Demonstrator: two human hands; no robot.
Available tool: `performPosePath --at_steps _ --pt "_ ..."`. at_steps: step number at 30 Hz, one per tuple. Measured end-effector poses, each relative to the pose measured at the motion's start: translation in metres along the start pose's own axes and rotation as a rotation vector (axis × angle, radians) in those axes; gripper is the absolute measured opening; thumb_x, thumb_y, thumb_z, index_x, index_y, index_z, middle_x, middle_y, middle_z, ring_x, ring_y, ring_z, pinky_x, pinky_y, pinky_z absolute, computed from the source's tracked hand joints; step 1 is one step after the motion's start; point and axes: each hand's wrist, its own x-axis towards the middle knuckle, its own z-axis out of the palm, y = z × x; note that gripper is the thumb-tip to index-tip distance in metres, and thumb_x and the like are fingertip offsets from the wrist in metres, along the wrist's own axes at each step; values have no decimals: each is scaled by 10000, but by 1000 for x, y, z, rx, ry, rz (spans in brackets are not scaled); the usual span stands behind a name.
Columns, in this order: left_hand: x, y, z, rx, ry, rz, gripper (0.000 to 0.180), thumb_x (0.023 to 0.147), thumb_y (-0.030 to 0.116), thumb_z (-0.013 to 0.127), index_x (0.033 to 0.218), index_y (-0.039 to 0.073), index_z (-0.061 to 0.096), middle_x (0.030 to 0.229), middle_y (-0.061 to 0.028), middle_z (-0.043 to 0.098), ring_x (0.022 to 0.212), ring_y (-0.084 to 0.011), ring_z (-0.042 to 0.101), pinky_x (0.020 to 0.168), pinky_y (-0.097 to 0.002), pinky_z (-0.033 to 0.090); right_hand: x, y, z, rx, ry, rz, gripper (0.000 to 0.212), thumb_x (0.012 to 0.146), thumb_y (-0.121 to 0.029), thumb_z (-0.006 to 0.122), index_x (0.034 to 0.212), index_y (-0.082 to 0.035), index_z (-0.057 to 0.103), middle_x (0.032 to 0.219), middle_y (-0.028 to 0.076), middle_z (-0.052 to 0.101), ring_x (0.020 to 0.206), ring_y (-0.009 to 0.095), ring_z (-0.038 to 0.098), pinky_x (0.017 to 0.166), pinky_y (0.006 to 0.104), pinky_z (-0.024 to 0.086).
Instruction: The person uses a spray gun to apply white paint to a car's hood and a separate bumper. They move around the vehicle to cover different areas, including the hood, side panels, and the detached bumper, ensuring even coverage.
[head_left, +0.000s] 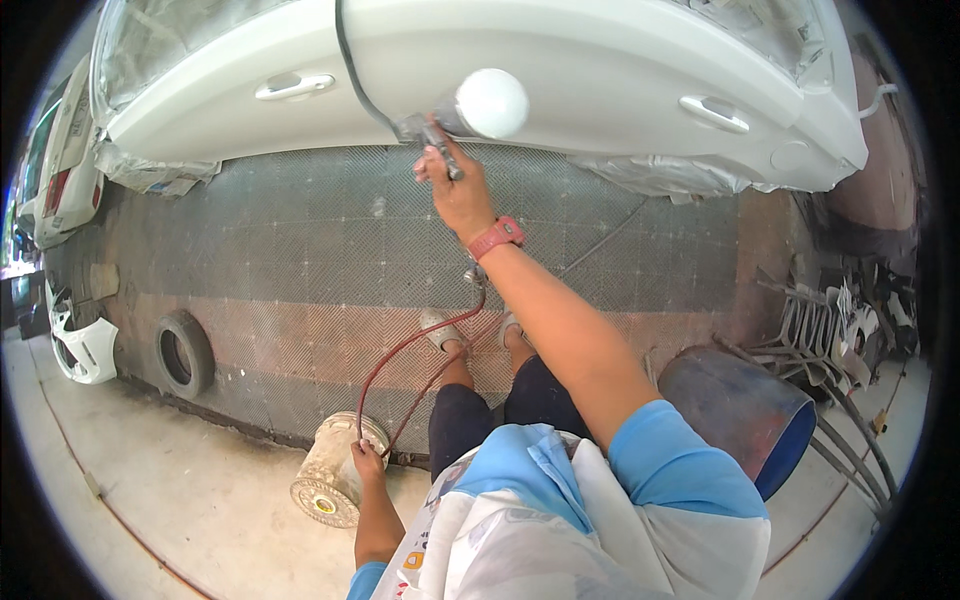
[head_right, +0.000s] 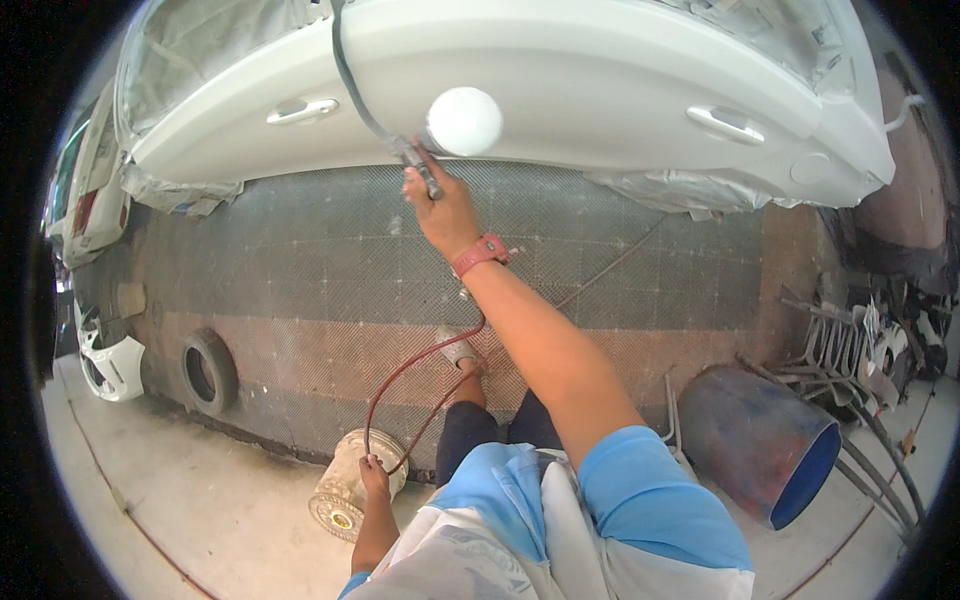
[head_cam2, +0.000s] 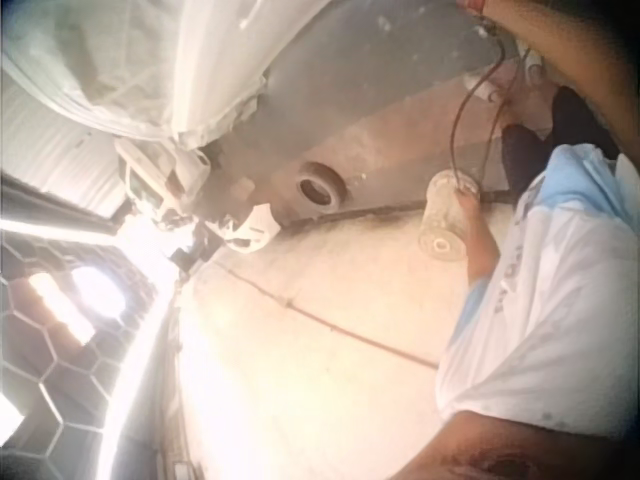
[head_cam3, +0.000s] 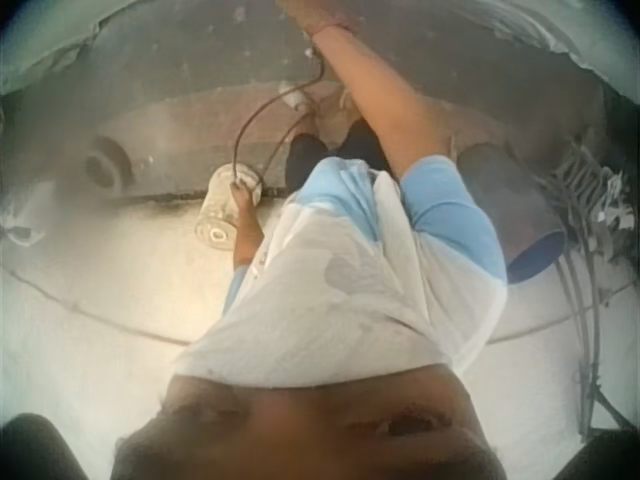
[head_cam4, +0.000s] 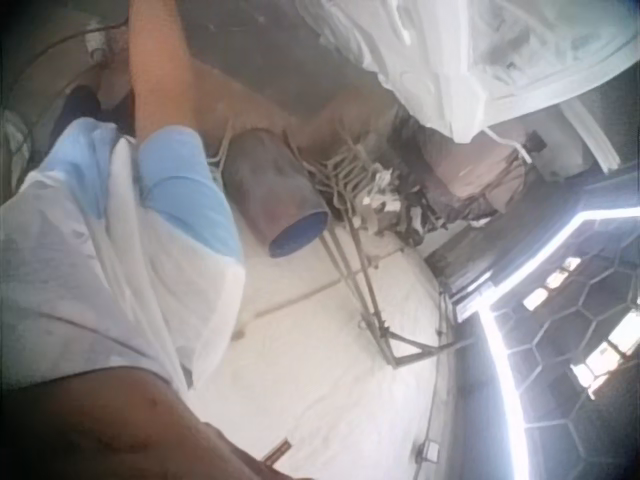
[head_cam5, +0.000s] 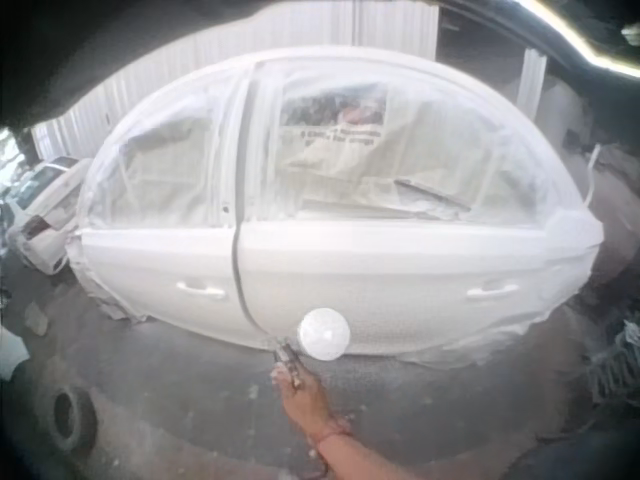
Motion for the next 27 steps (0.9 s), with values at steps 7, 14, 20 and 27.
performPosePath --at_steps 7,14,20,27 --pt "9 25 29 230 -193 214 306 1079 289 599 1079 -14 636 965 -224 701 886 -375 666 849 -464 521 -37 47 -94 -225 104 45 496 1120 -355 557 1579 -168 559 771 43 666 693 143 629 719 324 553" --pt "18 124 100 373 -360 389 326 1057 293 643 1076 -31 678 973 -252 718 902 -406 692 850 -482 531 -107 75 -307 -269 706 167 427 1158 -395 468 976 -42 623 835 53 701 658 134 647 511 287 508" --pt "18 168 132 303 -408 379 364 1090 331 591 1183 -14 661 1042 -242 723 968 -367 702 891 -464 531 -98 110 -387 -273 1223 85 483 1156 -441 447 1058 -3 626 903 88 716 722 163 707 455 273 525" --pt "40 100 115 307 -316 144 291 1093 274 572 1161 0 640 998 -249 706 934 -395 687 861 -473 523 -95 196 -249 -144 893 202 429 1158 -424 452 1106 -38 634 856 48 680 689 159 664 511 300 517"
